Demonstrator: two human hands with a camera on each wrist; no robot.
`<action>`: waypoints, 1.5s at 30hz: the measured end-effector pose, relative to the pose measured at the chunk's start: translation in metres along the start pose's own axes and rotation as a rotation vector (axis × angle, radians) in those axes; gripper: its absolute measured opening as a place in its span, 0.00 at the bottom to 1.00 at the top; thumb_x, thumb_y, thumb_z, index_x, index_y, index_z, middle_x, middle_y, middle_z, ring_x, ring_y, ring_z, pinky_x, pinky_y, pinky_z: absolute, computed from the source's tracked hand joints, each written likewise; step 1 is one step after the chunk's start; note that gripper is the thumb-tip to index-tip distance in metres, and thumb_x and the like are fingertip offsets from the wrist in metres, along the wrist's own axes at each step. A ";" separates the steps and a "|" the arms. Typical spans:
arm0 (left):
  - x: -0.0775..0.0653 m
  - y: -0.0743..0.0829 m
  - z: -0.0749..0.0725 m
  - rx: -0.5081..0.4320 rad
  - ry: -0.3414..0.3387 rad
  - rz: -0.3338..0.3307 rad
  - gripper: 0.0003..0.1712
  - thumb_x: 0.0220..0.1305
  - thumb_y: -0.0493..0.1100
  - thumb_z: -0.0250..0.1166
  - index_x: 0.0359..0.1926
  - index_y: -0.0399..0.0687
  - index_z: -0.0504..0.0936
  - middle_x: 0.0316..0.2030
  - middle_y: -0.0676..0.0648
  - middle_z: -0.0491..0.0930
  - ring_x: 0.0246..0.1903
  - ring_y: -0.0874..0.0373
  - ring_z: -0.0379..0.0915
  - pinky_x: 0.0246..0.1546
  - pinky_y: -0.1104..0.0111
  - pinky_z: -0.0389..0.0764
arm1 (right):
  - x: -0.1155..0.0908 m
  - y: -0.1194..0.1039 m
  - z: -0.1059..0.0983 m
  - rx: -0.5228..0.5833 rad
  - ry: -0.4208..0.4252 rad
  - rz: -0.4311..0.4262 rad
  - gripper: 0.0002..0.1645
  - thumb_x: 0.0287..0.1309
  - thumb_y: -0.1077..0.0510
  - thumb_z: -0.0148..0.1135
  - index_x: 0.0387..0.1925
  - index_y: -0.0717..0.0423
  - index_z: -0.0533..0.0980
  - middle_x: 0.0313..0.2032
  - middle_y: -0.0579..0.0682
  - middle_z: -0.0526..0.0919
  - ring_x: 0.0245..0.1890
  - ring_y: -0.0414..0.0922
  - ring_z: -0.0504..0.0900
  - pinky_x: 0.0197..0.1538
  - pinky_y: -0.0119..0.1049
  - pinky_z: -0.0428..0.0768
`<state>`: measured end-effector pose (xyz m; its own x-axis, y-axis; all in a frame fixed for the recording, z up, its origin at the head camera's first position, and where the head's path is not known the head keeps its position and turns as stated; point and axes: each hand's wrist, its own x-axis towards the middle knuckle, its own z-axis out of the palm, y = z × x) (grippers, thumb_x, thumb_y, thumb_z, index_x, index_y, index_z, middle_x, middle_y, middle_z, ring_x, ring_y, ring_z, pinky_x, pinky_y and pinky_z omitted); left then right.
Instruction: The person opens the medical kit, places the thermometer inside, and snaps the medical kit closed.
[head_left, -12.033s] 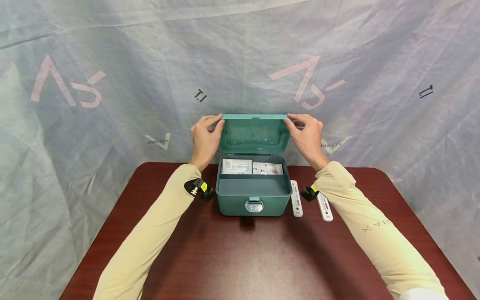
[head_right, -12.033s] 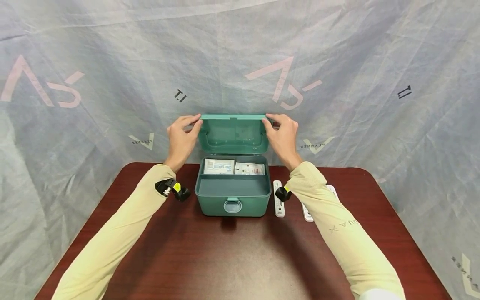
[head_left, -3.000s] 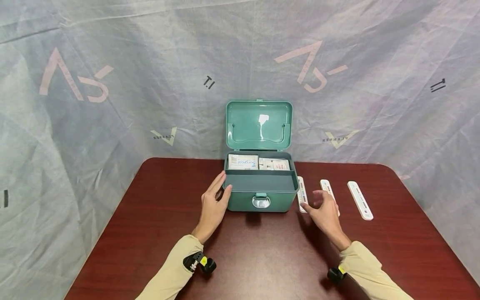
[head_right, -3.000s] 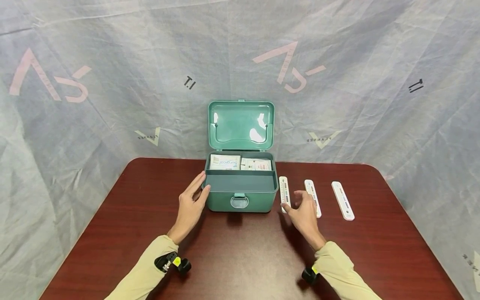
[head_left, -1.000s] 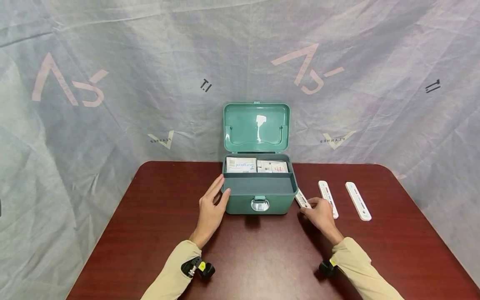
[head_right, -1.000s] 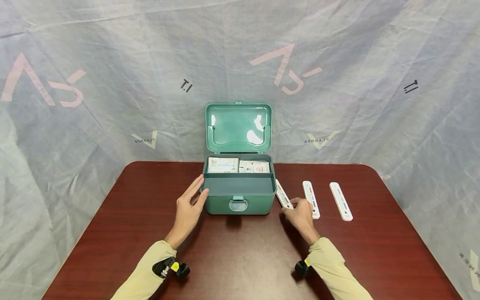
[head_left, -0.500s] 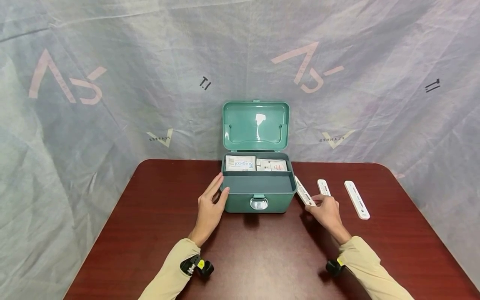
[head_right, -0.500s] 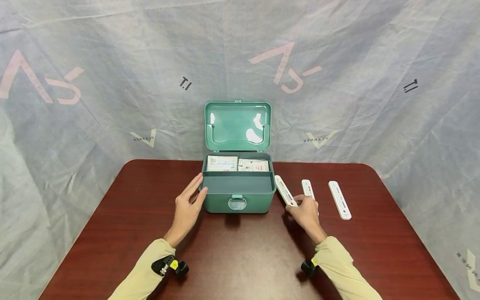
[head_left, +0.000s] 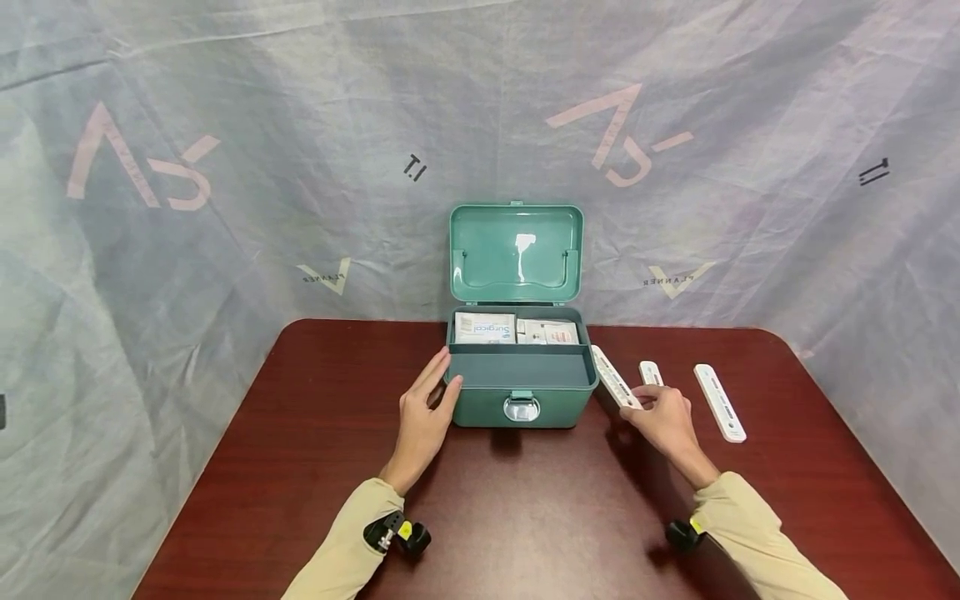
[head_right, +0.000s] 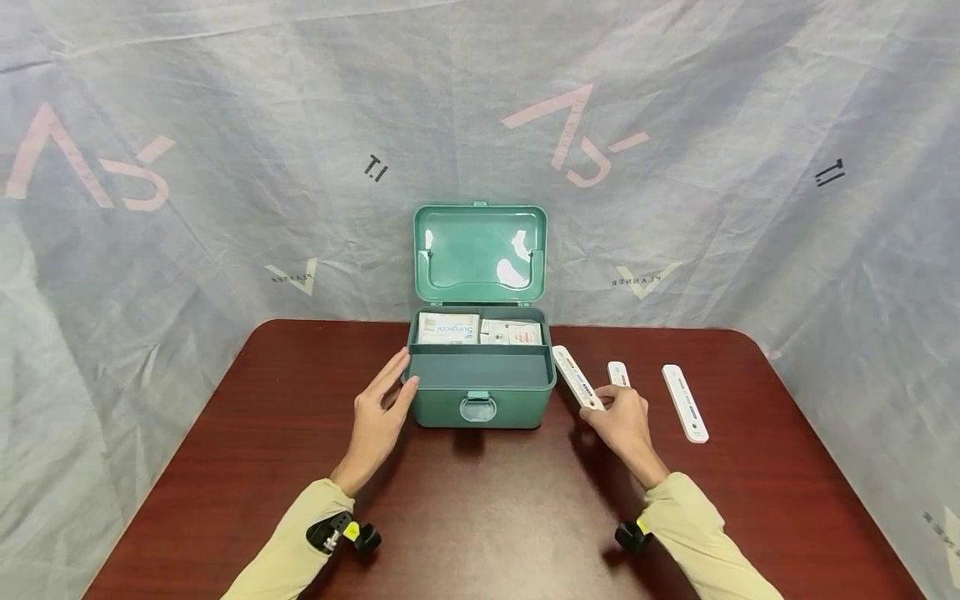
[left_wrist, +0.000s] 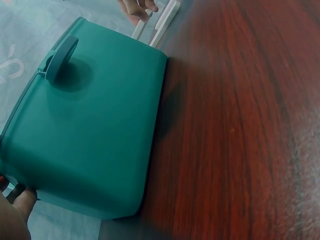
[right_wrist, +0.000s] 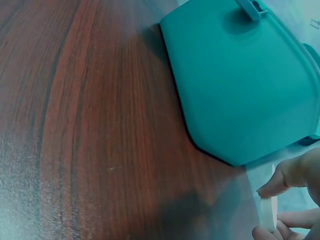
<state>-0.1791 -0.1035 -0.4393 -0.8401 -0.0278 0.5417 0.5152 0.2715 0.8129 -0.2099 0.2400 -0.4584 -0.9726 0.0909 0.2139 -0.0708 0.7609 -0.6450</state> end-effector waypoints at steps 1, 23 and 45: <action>-0.001 0.001 0.000 0.003 -0.004 -0.004 0.25 0.65 0.31 0.59 0.61 0.26 0.68 0.63 0.32 0.65 0.63 0.40 0.62 0.53 0.46 0.70 | 0.000 0.000 -0.001 -0.003 0.002 -0.003 0.19 0.37 0.63 0.71 0.37 0.68 0.82 0.25 0.56 0.84 0.26 0.45 0.80 0.32 0.38 0.74; -0.006 -0.001 -0.003 0.015 -0.002 -0.005 0.25 0.66 0.33 0.59 0.62 0.27 0.68 0.63 0.33 0.65 0.63 0.42 0.62 0.54 0.50 0.70 | 0.003 -0.004 -0.013 -0.030 0.028 -0.048 0.20 0.36 0.63 0.72 0.37 0.67 0.82 0.25 0.56 0.83 0.26 0.44 0.77 0.28 0.35 0.72; -0.001 0.002 0.000 0.013 -0.001 0.007 0.25 0.66 0.32 0.59 0.63 0.32 0.69 0.64 0.34 0.65 0.63 0.42 0.62 0.54 0.49 0.70 | 0.010 -0.010 -0.032 -0.017 0.037 -0.051 0.20 0.39 0.64 0.70 0.39 0.68 0.81 0.31 0.59 0.81 0.27 0.45 0.75 0.28 0.33 0.72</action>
<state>-0.1779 -0.1027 -0.4383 -0.8366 -0.0248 0.5472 0.5189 0.2841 0.8062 -0.2124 0.2539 -0.4267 -0.9589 0.0757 0.2733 -0.1154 0.7761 -0.6200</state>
